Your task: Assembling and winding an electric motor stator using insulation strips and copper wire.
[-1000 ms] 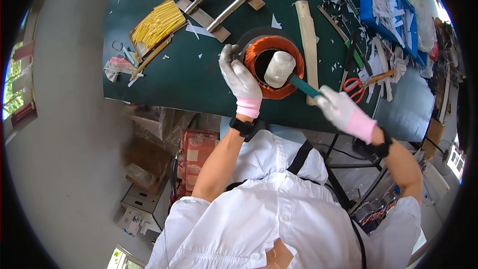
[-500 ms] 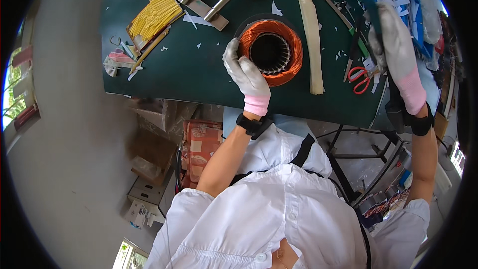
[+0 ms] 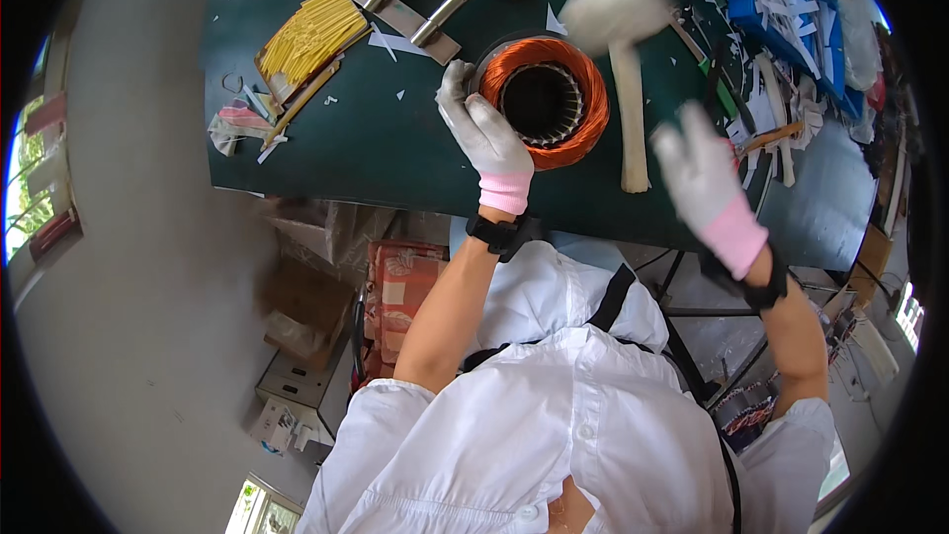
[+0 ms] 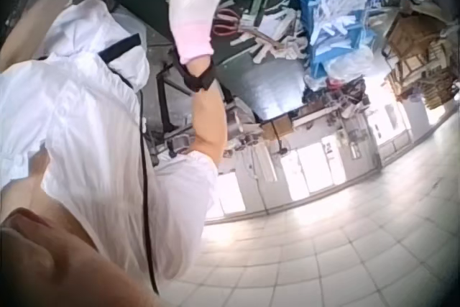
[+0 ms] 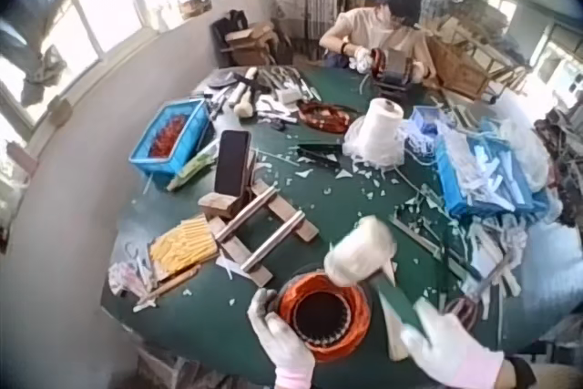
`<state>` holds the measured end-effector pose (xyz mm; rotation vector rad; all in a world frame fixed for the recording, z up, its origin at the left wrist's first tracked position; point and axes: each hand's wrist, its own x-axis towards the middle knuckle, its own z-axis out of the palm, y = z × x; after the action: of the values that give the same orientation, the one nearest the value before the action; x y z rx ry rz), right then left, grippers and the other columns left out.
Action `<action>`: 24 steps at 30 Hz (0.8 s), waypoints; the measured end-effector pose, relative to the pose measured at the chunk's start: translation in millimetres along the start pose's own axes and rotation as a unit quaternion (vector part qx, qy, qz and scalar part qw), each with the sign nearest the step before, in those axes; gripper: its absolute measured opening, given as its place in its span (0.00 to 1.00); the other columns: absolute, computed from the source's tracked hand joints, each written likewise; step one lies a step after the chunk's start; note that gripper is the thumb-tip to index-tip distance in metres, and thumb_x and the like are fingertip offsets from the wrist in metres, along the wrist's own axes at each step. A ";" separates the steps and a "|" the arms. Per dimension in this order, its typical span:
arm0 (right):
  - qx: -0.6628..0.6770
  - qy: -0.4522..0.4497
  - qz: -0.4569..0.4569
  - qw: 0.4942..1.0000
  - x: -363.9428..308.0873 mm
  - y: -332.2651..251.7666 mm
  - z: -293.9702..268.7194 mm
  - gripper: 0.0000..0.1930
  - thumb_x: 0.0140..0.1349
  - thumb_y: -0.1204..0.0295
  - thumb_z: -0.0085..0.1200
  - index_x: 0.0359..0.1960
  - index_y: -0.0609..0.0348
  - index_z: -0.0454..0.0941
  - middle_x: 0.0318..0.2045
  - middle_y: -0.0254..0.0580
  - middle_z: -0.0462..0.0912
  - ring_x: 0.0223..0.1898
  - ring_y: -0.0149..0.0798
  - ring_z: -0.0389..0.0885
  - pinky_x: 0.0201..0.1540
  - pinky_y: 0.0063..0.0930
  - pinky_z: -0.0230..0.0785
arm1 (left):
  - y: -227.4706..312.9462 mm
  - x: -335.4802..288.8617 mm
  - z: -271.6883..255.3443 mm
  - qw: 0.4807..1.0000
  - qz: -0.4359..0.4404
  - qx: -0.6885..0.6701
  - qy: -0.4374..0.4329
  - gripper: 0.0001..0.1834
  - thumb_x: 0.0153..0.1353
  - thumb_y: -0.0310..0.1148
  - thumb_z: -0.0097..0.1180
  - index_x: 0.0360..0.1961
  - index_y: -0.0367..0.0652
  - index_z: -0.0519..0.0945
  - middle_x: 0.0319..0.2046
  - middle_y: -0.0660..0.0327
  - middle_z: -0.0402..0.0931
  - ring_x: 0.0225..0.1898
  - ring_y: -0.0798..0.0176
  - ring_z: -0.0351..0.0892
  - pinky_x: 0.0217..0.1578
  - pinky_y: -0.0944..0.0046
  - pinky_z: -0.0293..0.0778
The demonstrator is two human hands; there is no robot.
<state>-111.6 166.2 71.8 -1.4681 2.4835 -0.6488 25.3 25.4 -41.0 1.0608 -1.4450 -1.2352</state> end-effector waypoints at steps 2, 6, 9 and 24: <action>0.068 -0.215 0.079 0.971 -0.8 -6.0 -1.9 0.14 0.63 0.60 0.46 0.36 0.61 0.65 0.20 0.54 0.73 0.24 0.54 0.78 0.28 0.41 0.67 | -3.6 7.7 -10.3 0.999 -0.004 0.040 0.015 0.20 0.65 0.32 0.30 0.55 0.35 0.64 0.46 0.52 0.67 0.50 0.58 0.67 0.55 0.60 0.60; 0.193 -0.268 0.243 0.912 74.5 -22.6 -66.4 0.16 0.65 0.57 0.43 0.35 0.59 0.68 0.14 0.39 0.70 0.16 0.39 0.73 0.20 0.28 0.65 | 3.6 -4.7 -15.1 0.990 0.042 0.132 0.027 0.20 0.64 0.32 0.32 0.53 0.33 0.65 0.47 0.49 0.67 0.50 0.54 0.67 0.55 0.58 0.60; 0.735 0.014 0.192 0.651 91.2 49.9 -73.3 0.12 0.67 0.59 0.41 0.38 0.55 0.69 0.15 0.29 0.68 0.13 0.31 0.70 0.15 0.21 0.67 | -2.1 -13.0 1.0 0.989 0.058 0.132 0.037 0.20 0.63 0.30 0.32 0.53 0.33 0.65 0.49 0.49 0.66 0.52 0.53 0.65 0.57 0.57 0.58; 0.156 -0.230 0.209 0.938 -11.2 -19.3 19.0 0.14 0.64 0.61 0.45 0.38 0.61 0.63 0.18 0.63 0.70 0.26 0.66 0.72 0.27 0.47 0.64 | -14.5 5.9 18.7 0.995 -0.054 -0.030 0.074 0.20 0.65 0.33 0.30 0.53 0.34 0.63 0.47 0.53 0.65 0.49 0.59 0.65 0.55 0.60 0.60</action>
<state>-83.8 162.7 63.0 -0.8207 2.1028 -0.5116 6.4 21.5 -56.0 1.1761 -1.2437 -1.2407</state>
